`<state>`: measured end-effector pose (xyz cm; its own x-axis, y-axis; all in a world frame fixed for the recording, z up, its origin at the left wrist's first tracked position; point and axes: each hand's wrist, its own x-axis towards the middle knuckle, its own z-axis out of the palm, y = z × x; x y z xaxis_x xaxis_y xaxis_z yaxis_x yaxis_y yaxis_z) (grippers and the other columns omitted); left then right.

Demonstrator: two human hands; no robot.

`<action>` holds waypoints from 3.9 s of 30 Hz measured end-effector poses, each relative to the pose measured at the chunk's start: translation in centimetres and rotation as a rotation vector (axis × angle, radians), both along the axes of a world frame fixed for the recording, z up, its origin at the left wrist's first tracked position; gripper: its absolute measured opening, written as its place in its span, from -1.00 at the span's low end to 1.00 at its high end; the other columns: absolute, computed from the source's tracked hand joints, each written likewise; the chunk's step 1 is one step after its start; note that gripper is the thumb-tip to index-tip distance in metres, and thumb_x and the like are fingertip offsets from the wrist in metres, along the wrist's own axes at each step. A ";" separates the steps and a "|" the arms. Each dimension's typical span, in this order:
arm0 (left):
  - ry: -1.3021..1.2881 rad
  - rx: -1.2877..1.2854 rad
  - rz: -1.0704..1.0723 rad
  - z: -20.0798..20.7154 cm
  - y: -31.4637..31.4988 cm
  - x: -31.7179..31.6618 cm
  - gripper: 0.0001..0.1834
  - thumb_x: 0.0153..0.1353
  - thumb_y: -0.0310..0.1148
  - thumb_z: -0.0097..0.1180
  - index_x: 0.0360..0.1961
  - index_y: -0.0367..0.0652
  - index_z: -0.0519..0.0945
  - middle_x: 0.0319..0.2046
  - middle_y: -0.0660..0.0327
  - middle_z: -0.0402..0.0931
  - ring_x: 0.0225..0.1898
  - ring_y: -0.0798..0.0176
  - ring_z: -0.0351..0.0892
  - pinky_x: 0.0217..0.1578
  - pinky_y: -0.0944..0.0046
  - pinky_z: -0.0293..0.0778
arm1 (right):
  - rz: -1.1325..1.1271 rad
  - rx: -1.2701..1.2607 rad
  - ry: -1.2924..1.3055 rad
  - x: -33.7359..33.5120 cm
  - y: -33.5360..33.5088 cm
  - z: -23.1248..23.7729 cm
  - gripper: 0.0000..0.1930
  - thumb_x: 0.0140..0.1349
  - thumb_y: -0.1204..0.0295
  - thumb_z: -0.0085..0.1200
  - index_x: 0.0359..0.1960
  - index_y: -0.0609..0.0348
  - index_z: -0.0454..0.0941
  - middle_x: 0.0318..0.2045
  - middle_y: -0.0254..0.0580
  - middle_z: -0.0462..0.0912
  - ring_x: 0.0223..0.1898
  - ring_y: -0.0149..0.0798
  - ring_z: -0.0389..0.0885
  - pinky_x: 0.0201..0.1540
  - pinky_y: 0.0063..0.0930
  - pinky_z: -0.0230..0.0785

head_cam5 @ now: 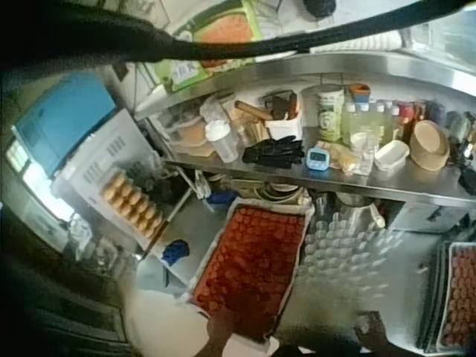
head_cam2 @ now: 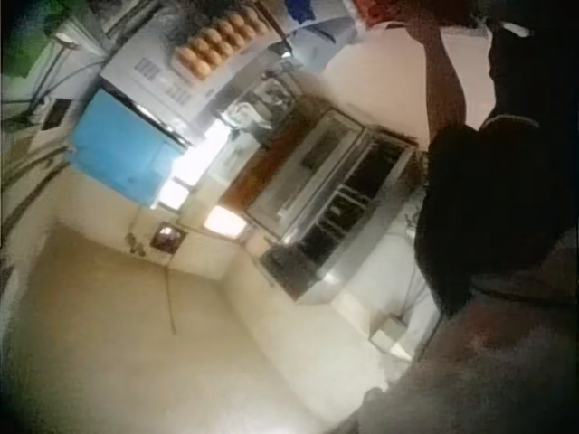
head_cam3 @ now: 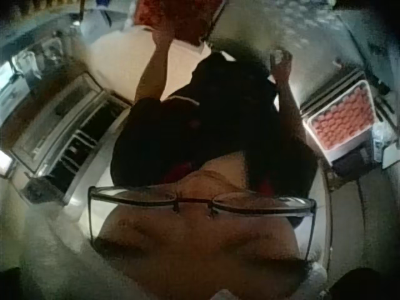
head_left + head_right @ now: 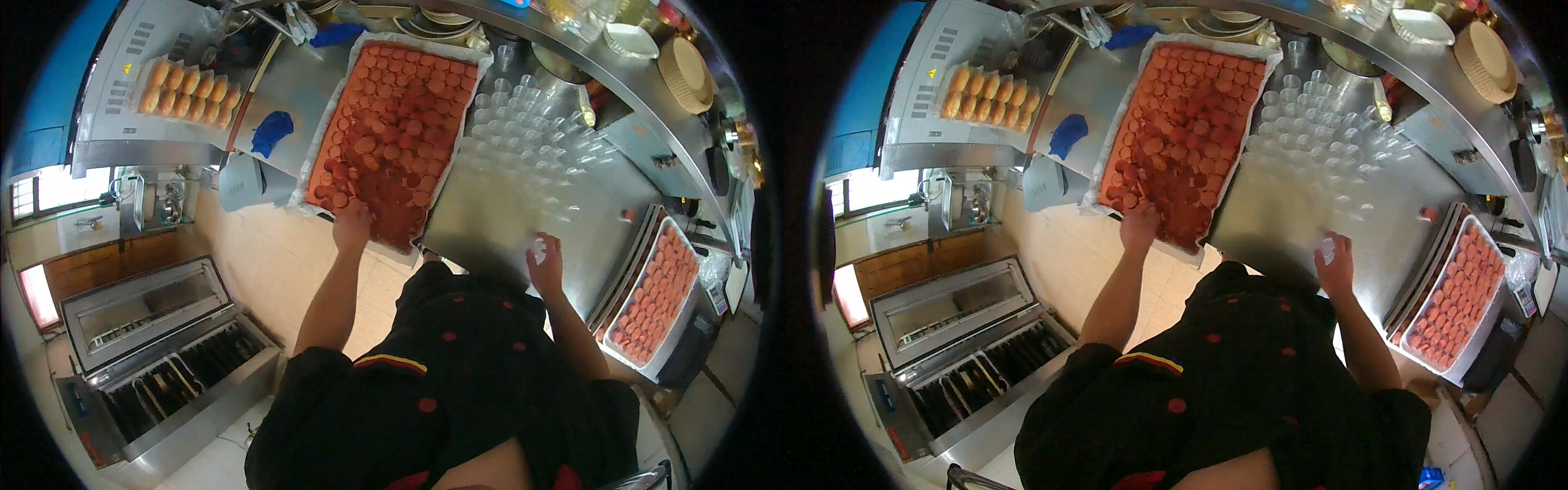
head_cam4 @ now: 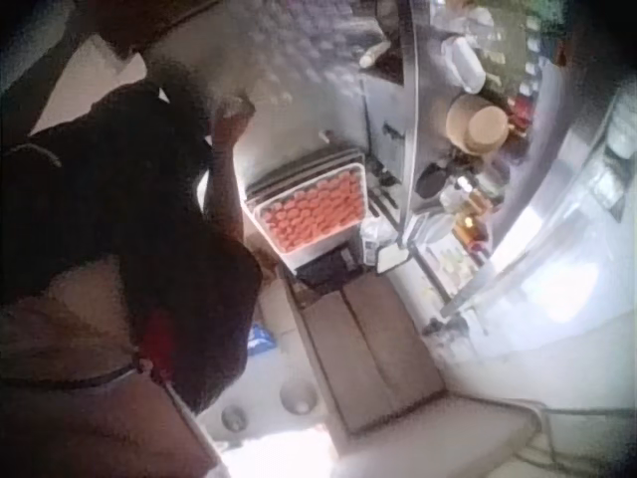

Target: The person repeatedly picks small reddish meat pieces from a large tray and places them one by one into individual clear plastic cups arranged on the counter. The person continues this repetitive placement throughout the clip.

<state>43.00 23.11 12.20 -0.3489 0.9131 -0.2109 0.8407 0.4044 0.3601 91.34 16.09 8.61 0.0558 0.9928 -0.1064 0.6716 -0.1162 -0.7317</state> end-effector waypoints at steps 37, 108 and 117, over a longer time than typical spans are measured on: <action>-0.957 -0.174 0.100 0.2 3.9 -5.5 -0.56 0.31 -0.57 0.19 0.21 -0.18 0.50 -0.09 0.16 0.55 -0.08 0.22 0.64 -0.07 0.16 0.69 | 0.176 -0.166 0.380 -14.3 2.0 6.6 -0.43 0.15 0.49 0.36 0.22 0.14 0.46 0.03 -0.04 0.53 0.04 -0.07 0.63 0.13 -0.22 0.55; -1.571 -0.338 0.106 13.1 0.6 26.6 -0.40 0.27 -0.57 0.34 0.30 -0.24 0.36 0.00 0.07 0.60 -0.03 0.18 0.67 -0.01 0.19 0.64 | 0.160 0.354 0.328 -4.6 4.3 15.1 -0.46 0.04 0.46 0.42 0.10 0.10 0.52 0.06 0.00 0.61 0.13 0.16 0.54 0.22 -0.07 0.42; -1.537 -0.237 0.105 11.7 0.3 28.5 -0.50 0.27 -0.56 0.27 0.23 -0.26 0.45 -0.08 0.11 0.65 -0.11 0.24 0.68 -0.07 0.25 0.61 | 0.213 0.424 0.289 -3.3 3.8 14.9 -0.38 0.04 0.58 0.37 0.20 0.03 0.51 0.11 -0.03 0.60 0.13 0.09 0.54 0.23 -0.14 0.40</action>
